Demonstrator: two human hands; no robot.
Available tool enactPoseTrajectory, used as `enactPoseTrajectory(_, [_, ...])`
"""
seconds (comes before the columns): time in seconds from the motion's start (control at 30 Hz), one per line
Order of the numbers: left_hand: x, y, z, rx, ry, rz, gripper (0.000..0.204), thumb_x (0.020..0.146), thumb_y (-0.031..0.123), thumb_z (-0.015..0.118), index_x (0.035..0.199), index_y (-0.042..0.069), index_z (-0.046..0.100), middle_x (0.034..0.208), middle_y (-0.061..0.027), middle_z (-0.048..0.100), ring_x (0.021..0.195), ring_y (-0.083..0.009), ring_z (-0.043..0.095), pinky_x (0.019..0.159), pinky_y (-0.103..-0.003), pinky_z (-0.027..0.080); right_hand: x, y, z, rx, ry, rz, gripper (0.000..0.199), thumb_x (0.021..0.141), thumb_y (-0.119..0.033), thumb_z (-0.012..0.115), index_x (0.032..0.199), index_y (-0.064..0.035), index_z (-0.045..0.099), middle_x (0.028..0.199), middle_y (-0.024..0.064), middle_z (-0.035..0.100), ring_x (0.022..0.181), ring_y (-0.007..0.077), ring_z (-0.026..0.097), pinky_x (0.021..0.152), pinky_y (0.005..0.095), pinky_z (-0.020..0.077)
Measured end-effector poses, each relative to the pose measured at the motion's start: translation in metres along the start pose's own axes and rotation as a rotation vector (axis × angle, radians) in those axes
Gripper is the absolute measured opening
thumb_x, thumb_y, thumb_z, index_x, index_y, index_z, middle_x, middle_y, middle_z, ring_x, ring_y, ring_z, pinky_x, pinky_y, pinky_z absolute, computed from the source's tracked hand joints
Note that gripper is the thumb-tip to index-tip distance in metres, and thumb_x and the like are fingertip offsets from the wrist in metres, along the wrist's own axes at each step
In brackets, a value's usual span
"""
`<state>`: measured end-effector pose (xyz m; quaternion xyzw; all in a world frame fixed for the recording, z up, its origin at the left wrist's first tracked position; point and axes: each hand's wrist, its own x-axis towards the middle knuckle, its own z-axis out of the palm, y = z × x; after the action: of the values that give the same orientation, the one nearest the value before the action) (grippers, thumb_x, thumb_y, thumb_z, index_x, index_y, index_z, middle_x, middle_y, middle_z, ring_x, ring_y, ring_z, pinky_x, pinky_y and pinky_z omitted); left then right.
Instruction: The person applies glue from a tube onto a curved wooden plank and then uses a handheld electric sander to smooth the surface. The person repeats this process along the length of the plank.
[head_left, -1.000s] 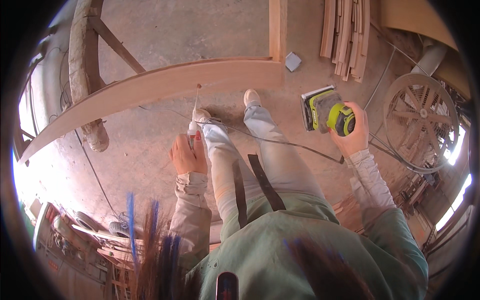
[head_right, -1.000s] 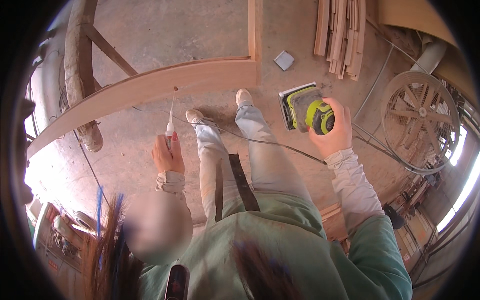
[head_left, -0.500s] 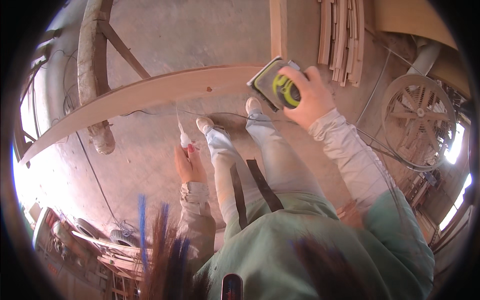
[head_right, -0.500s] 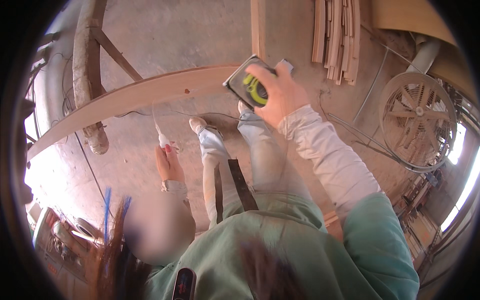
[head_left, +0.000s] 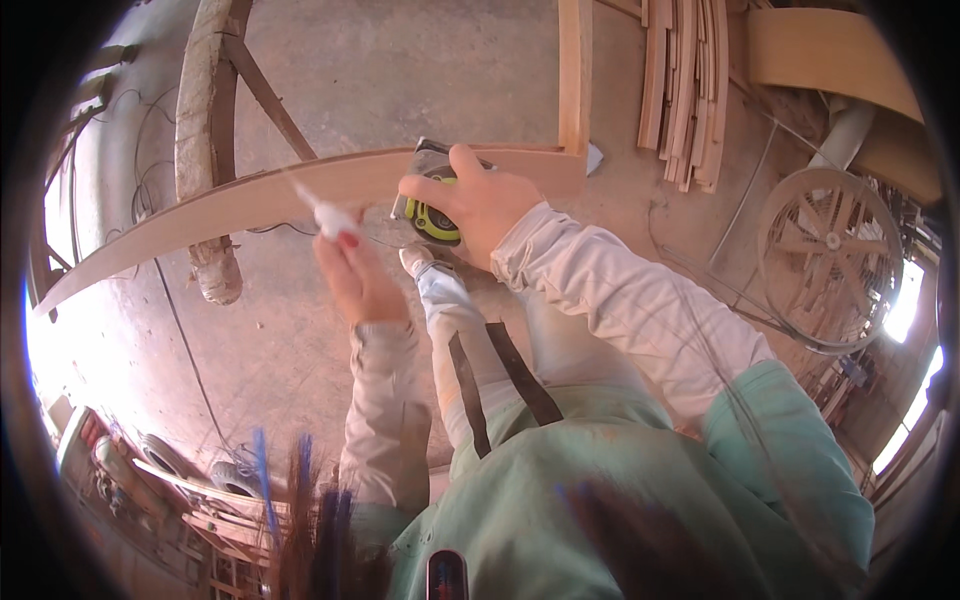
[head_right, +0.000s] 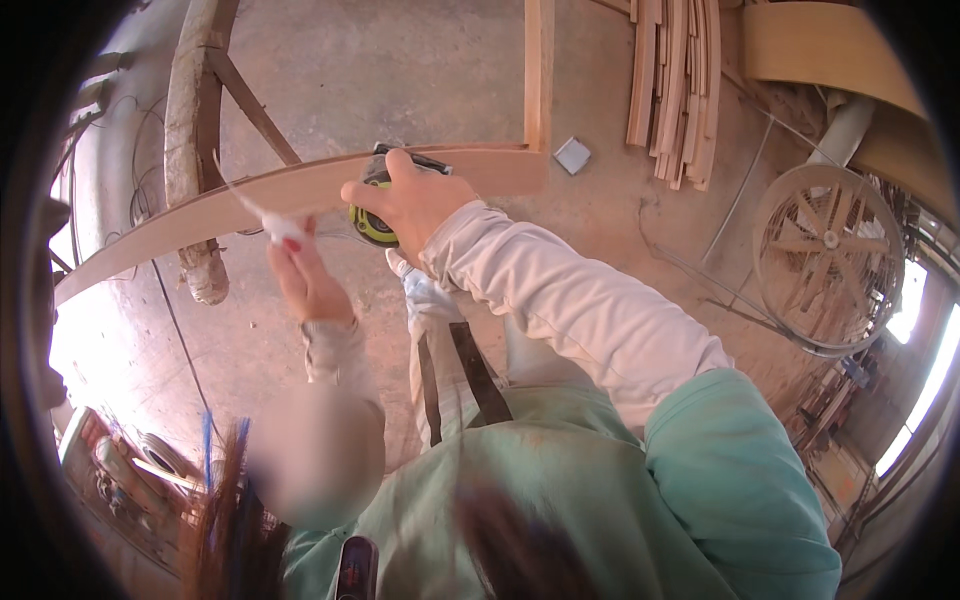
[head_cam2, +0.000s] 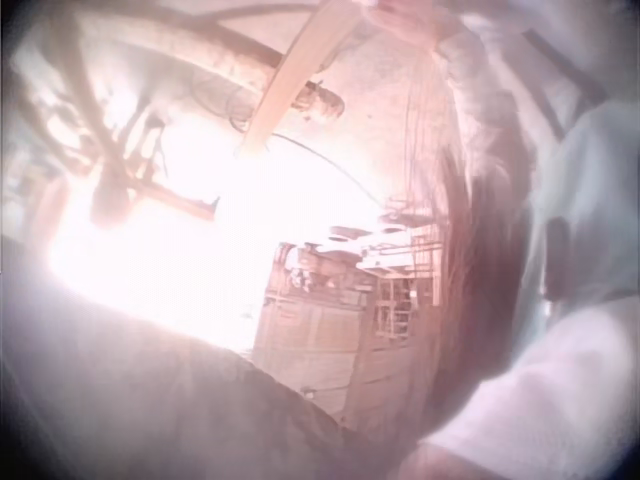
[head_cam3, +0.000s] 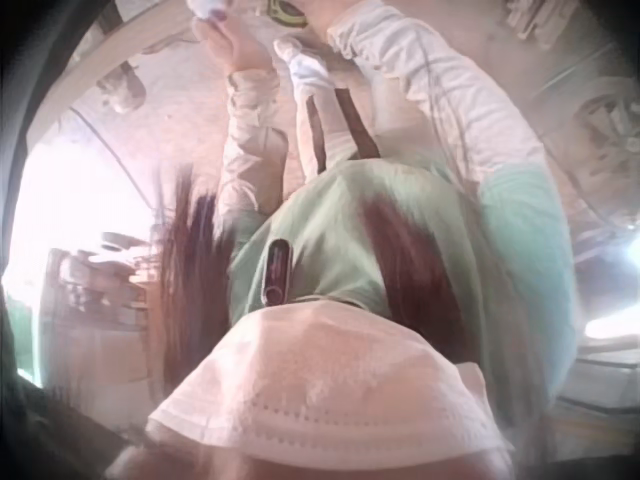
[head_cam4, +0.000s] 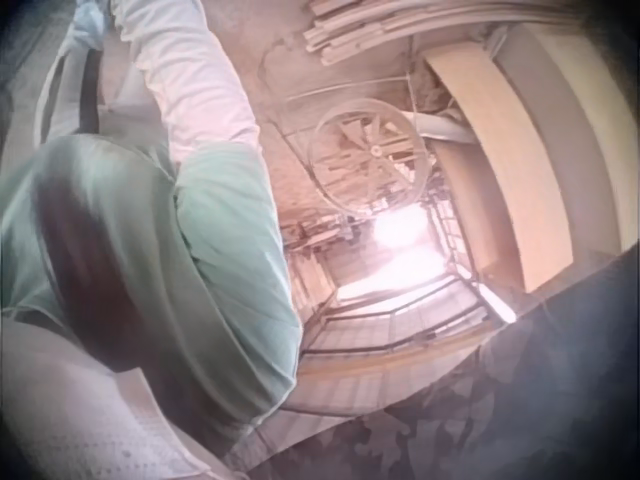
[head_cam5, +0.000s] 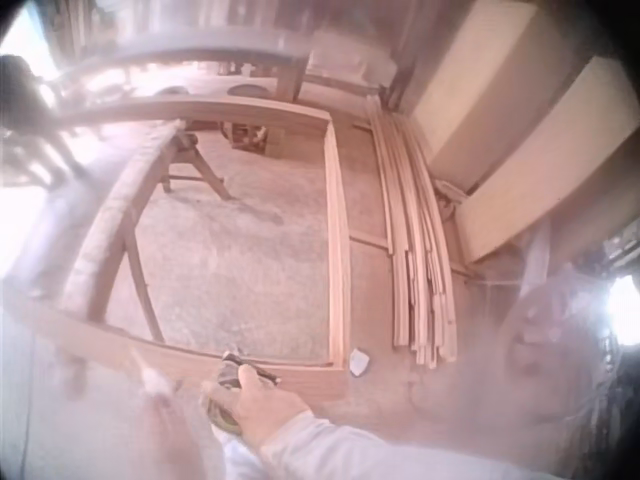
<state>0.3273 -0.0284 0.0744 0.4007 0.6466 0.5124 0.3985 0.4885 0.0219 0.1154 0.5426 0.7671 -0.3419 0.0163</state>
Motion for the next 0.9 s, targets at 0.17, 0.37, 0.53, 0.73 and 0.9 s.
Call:
enactPoseTrajectory(0.17, [0.019, 0.027, 0.082, -0.103, -0.096, -0.002, 0.026, 0.104, 0.021, 0.049, 0.118, -0.001, 0.054, 0.111, -0.0108, 0.064, 0.1, -0.0165, 0.058, 0.089, -0.031, 0.045, -0.003, 0.011, -0.034, 0.0, -0.257, 0.119, 0.053, 0.081, -0.018, 0.069, 0.13, -0.0294, 0.051, 0.122, 0.0185, 0.048, 0.104, 0.0368, 0.064, 0.086, 0.0477, 0.053])
enactPoseTrajectory(0.37, [-0.012, 0.01, 0.136, -0.057, -0.165, -0.027, 0.029, 0.097, 0.027, 0.064, 0.114, 0.004, 0.059, 0.083, -0.0094, 0.063, 0.073, -0.0218, 0.062, 0.068, -0.034, 0.05, -0.035, 0.06, -0.019, -0.012, 0.019, 0.122, 0.052, 0.083, -0.027, 0.068, 0.132, -0.0202, 0.052, 0.129, 0.0161, 0.047, 0.103, 0.0385, 0.062, 0.085, 0.0461, 0.0541])
enactPoseTrajectory(0.53, [-0.016, 0.013, 0.141, -0.013, -0.191, 0.01, 0.031, 0.097, 0.029, 0.063, 0.116, 0.005, 0.058, 0.081, -0.008, 0.064, 0.072, -0.0206, 0.061, 0.069, -0.033, 0.05, -0.04, 0.068, -0.023, -0.057, -0.02, 0.127, 0.054, 0.082, -0.029, 0.069, 0.133, -0.0184, 0.052, 0.127, 0.0146, 0.049, 0.101, 0.0376, 0.063, 0.082, 0.0456, 0.0547])
enactPoseTrajectory(0.73, [0.011, 0.005, 0.091, -0.037, 0.035, -0.053, 0.028, 0.097, 0.027, 0.063, 0.112, 0.005, 0.059, 0.082, -0.011, 0.066, 0.073, -0.0234, 0.064, 0.068, -0.032, 0.05, -0.001, 0.026, -0.004, -0.081, -0.049, -0.019, 0.045, 0.086, -0.027, 0.065, 0.129, -0.0209, 0.053, 0.125, 0.0137, 0.051, 0.101, 0.0348, 0.064, 0.081, 0.0451, 0.0543])
enactPoseTrajectory(0.9, [0.034, 0.005, 0.052, -0.131, 0.076, 0.005, 0.03, 0.101, 0.029, 0.057, 0.114, 0.002, 0.056, 0.085, -0.0062, 0.068, 0.077, -0.0131, 0.062, 0.072, -0.028, 0.05, 0.031, -0.014, -0.007, -0.113, -0.191, -0.074, 0.035, 0.092, -0.024, 0.056, 0.127, -0.0242, 0.053, 0.122, 0.0127, 0.051, 0.103, 0.0341, 0.064, 0.081, 0.0453, 0.0542])
